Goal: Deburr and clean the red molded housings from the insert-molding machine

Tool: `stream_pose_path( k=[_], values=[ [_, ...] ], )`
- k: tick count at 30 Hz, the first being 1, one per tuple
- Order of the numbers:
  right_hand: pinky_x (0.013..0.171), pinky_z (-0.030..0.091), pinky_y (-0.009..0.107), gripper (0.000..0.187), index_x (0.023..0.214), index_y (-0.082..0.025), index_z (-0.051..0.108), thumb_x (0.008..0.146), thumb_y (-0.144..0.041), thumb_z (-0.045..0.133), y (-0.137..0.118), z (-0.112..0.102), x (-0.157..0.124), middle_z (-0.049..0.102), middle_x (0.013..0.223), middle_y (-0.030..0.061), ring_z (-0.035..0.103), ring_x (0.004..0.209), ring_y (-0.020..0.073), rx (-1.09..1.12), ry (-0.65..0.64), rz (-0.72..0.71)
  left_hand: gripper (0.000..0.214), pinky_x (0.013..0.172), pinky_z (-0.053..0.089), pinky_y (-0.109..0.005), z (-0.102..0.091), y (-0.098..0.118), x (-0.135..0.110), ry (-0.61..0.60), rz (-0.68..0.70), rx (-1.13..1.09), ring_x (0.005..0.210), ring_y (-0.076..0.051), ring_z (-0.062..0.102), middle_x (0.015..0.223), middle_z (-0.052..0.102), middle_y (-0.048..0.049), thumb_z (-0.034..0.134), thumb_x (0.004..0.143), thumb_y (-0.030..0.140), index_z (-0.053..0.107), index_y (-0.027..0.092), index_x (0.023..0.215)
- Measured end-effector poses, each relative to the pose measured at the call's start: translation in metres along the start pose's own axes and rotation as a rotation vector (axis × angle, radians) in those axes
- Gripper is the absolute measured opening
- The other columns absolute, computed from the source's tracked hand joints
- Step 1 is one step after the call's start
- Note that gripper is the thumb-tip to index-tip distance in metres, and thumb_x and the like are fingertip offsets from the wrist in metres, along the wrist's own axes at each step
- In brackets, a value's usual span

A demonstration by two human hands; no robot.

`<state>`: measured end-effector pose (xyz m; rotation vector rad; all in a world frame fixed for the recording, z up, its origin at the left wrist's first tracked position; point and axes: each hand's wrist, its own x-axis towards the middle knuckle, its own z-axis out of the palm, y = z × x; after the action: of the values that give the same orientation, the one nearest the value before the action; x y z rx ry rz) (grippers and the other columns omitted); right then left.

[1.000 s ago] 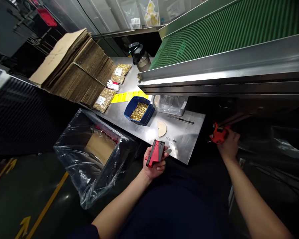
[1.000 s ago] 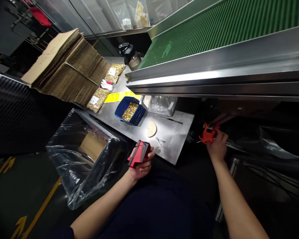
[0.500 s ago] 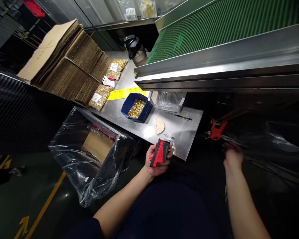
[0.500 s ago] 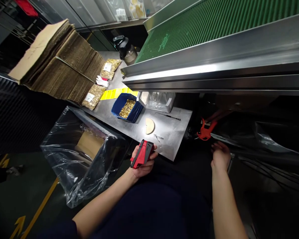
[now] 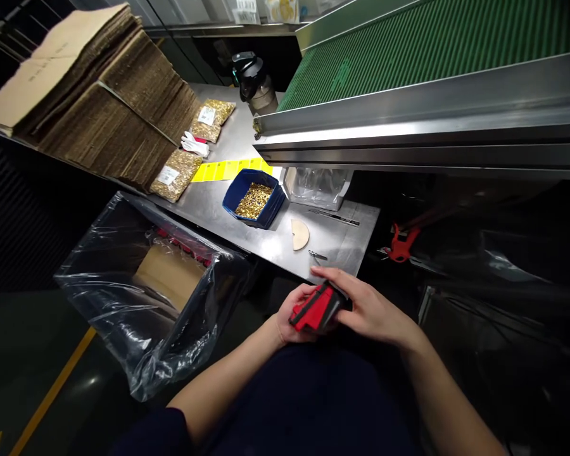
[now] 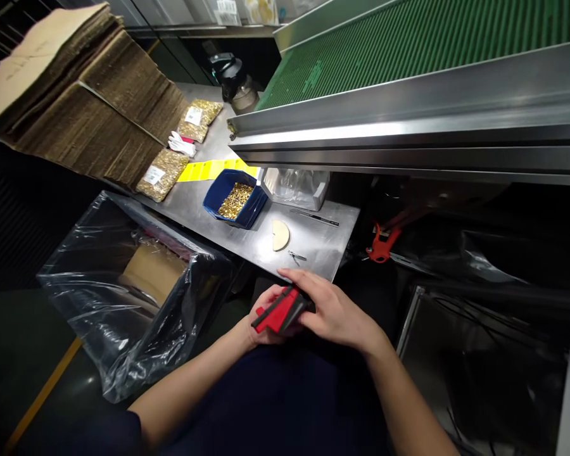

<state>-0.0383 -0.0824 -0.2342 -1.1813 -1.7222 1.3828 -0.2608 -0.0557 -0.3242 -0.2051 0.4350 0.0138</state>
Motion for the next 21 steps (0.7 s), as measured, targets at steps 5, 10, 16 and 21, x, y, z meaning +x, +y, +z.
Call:
stream_pose_path(
  k=[5, 10, 16, 21],
  values=[
    [0.087, 0.052, 0.028, 0.037, 0.115, -0.031, 0.07, 0.086, -0.008, 0.068, 0.009, 0.003, -0.017, 0.074, 0.106, -0.0041, 0.069, 0.095, 0.014, -0.005, 0.135, 0.046, 0.062, 0.058, 0.055, -0.032, 0.002, -0.002, -0.002, -0.008, -0.019, 0.283, 0.071, -0.028, 0.074, 0.096, 0.079, -0.019, 0.051, 0.097, 0.064, 0.07, 0.009, 0.119],
    [0.092, 0.048, 0.033, 0.043, 0.114, -0.029, 0.068, 0.079, -0.004, 0.067, 0.02, 0.0, -0.046, 0.073, 0.11, -0.0024, 0.067, 0.103, 0.0178, -0.368, 0.579, 0.111, 0.065, 0.111, 0.047, -0.043, 0.024, 0.004, 0.0, 0.08, 0.362, 0.466, 0.131, -0.028, 0.062, 0.149, 0.062, -0.0169, 0.062, 0.097, 0.062, 0.059, 0.02, 0.145],
    [0.094, 0.047, 0.033, 0.045, 0.113, -0.027, 0.067, 0.077, -0.002, 0.061, 0.019, -0.001, -0.053, 0.073, 0.11, -0.0015, 0.068, 0.102, 0.0183, -0.561, 0.657, 0.188, 0.06, 0.111, 0.046, -0.038, 0.038, 0.007, 0.018, 0.147, 0.419, 0.601, 0.128, -0.025, 0.065, 0.146, 0.063, -0.0176, 0.08, 0.089, 0.046, 0.064, 0.019, 0.14],
    [0.095, 0.048, 0.034, 0.043, 0.113, -0.027, 0.067, 0.077, -0.004, 0.06, 0.015, 0.0, -0.051, 0.073, 0.11, -0.0015, 0.068, 0.103, 0.0187, -0.556, 0.677, 0.207, 0.054, 0.108, 0.048, -0.036, 0.043, 0.007, 0.023, 0.184, 0.444, 0.608, 0.123, -0.024, 0.068, 0.14, 0.068, -0.0163, 0.081, 0.089, 0.045, 0.068, 0.019, 0.134]
  ],
)
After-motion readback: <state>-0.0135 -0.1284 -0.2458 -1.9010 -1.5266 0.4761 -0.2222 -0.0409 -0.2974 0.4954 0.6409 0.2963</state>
